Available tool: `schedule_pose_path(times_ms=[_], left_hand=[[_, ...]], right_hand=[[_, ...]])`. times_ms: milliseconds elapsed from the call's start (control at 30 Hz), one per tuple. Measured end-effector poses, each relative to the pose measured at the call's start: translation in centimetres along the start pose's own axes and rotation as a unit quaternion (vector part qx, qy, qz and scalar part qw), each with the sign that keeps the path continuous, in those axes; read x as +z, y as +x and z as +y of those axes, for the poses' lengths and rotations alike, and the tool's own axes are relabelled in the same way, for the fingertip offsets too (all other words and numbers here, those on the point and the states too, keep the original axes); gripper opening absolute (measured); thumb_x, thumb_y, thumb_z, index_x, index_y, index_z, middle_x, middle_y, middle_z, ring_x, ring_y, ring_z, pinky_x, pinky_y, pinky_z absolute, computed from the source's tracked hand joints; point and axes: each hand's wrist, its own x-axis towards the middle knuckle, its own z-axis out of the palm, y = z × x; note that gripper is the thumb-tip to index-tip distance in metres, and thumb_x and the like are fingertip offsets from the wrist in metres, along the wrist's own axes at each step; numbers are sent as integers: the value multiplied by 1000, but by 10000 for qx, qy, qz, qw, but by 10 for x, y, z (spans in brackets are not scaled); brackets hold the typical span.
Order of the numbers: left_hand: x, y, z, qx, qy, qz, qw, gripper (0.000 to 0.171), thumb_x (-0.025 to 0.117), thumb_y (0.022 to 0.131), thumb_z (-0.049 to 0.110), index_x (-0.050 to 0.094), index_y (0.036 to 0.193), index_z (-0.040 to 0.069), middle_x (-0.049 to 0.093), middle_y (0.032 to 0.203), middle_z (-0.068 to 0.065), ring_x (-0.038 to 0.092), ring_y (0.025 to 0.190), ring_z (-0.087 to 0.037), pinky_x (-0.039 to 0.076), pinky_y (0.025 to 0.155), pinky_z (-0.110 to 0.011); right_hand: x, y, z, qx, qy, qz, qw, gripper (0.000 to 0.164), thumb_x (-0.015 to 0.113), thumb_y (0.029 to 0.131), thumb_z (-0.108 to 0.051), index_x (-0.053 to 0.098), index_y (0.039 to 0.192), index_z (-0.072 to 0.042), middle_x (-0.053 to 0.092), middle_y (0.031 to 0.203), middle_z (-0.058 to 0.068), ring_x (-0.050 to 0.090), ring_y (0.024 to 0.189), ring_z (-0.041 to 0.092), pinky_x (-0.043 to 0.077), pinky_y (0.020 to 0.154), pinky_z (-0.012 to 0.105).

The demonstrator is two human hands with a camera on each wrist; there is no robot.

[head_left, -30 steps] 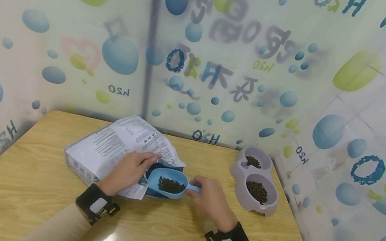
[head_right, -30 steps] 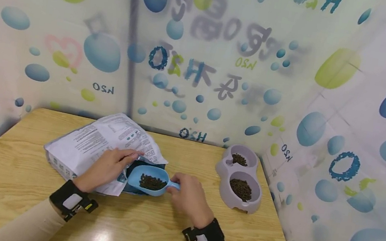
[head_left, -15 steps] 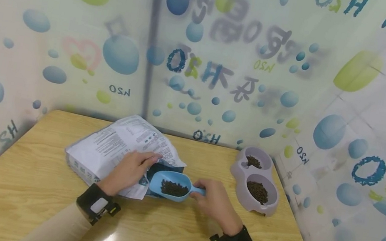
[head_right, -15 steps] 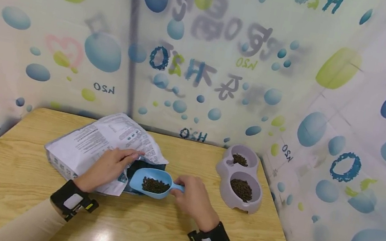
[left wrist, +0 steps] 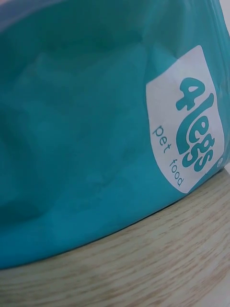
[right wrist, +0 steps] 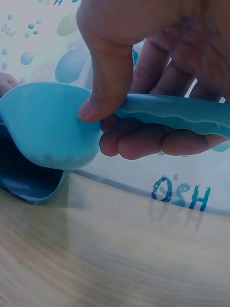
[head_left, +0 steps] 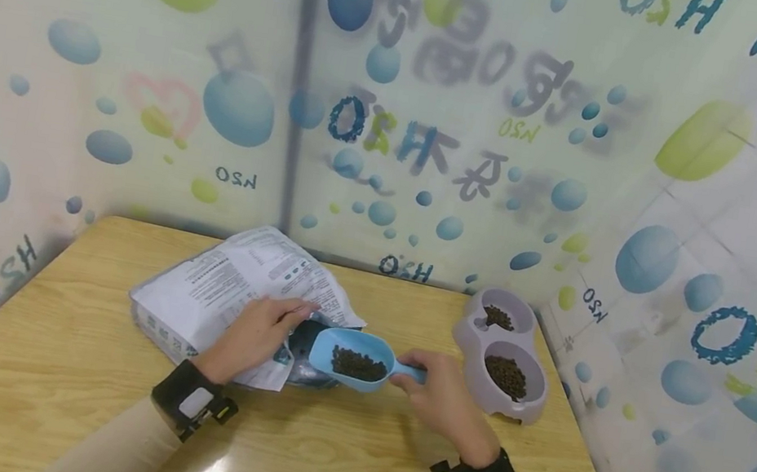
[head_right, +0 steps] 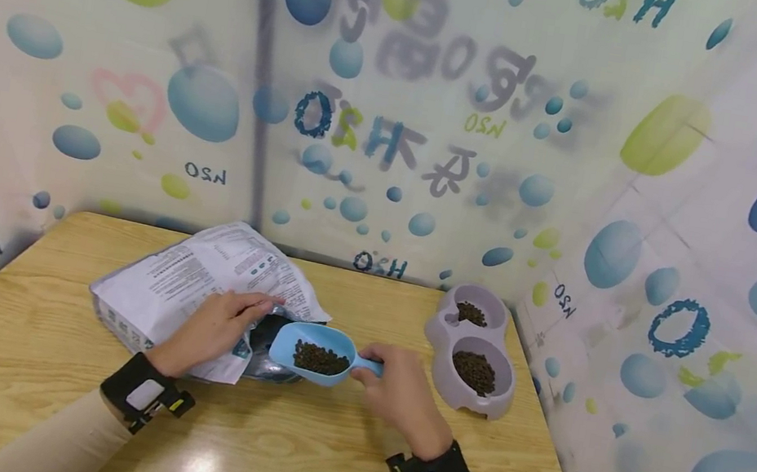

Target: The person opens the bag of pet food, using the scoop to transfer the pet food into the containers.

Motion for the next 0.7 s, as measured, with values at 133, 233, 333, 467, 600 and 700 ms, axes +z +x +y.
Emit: schedule_pose_path(times_ms=[133, 233, 333, 467, 600, 700], left_hand=[[1, 0, 0, 66, 12, 90, 9999, 39, 55, 125, 29, 76, 155, 14, 76, 157, -10, 77, 126, -29, 49, 127, -64], [1, 0, 0, 60, -30, 87, 9999, 39, 55, 125, 29, 76, 155, 14, 76, 157, -11, 76, 141, -35, 45, 132, -68], [2, 0, -1, 50, -69, 88, 9999, 39, 55, 125, 29, 76, 154, 14, 76, 158, -11, 72, 148, -38, 39, 136, -69], [2, 0, -1, 62, -80, 84, 9999, 40, 55, 125, 30, 76, 155, 14, 76, 158, -11, 75, 143, -36, 42, 134, -69], [2, -1, 0, 73, -21, 88, 9999, 40, 54, 125, 30, 76, 155, 14, 76, 157, -10, 78, 131, -31, 53, 124, -63], [1, -1, 0, 73, 12, 58, 10000, 40, 54, 126, 30, 76, 156, 15, 79, 153, -9, 76, 112, -23, 59, 107, -53]], right_hand=[[-10, -2, 0, -111, 44, 86, 9999, 7, 88, 105, -14, 88, 111, -10, 88, 106, 3, 81, 96, 17, 63, 83, 32], [-17, -3, 1, -158, 66, 170, 9997, 7, 88, 105, -12, 88, 112, -8, 88, 105, 5, 80, 92, 16, 62, 80, 30], [-23, -5, 1, -102, -6, 278, 9996, 9, 88, 105, -11, 88, 114, -7, 87, 105, 6, 80, 92, 17, 63, 81, 31], [-31, -6, 2, -136, -208, 496, 9985, 12, 89, 104, -11, 88, 115, -7, 87, 106, 7, 81, 93, 21, 65, 82, 37], [-37, -6, 5, -5, -267, 571, 9980, 14, 88, 105, -12, 88, 117, -6, 87, 107, 7, 79, 92, 19, 64, 82, 37], [-40, -4, 9, 219, -234, 546, 9980, 15, 87, 106, -13, 88, 119, -7, 87, 107, 7, 77, 90, 15, 63, 81, 36]])
